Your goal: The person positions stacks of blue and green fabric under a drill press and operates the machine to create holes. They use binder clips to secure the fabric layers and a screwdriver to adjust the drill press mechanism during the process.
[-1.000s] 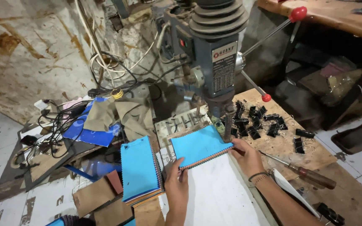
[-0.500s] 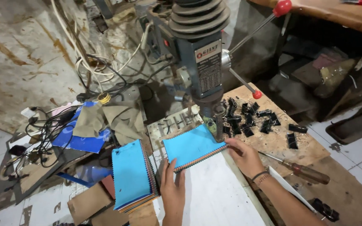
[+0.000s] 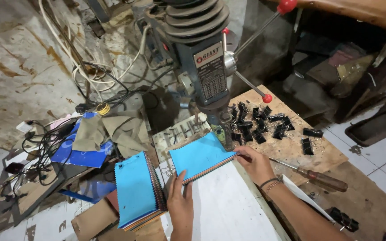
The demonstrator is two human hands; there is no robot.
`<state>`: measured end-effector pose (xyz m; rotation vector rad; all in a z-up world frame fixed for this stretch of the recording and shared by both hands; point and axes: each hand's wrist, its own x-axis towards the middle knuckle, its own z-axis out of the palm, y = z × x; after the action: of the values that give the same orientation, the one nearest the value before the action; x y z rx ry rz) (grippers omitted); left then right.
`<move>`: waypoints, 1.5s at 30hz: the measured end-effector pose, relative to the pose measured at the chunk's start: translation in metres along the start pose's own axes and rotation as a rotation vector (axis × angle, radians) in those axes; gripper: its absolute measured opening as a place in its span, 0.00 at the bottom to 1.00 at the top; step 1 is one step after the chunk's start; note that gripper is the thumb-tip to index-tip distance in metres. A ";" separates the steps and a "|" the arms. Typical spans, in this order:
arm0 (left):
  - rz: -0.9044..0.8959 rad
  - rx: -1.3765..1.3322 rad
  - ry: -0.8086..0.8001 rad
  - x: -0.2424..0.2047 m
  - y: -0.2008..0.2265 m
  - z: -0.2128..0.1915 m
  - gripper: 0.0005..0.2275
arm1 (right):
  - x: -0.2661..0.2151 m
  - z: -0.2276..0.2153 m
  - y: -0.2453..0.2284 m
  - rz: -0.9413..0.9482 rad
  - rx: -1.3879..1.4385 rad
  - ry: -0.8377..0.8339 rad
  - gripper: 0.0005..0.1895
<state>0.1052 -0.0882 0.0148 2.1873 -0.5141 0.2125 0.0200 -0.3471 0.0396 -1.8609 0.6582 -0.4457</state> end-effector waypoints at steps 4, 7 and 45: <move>-0.054 -0.034 -0.029 0.002 0.003 -0.003 0.21 | 0.002 -0.001 -0.002 0.009 0.001 0.012 0.13; 0.006 -0.034 -0.014 0.003 0.007 -0.005 0.20 | 0.000 -0.004 -0.002 0.041 0.072 -0.008 0.14; 0.034 -0.027 0.027 0.005 -0.008 0.002 0.20 | 0.004 0.005 0.019 -0.118 -0.022 0.044 0.12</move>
<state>0.1128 -0.0866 0.0096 2.1481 -0.5361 0.2522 0.0214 -0.3513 0.0204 -1.9217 0.5862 -0.5595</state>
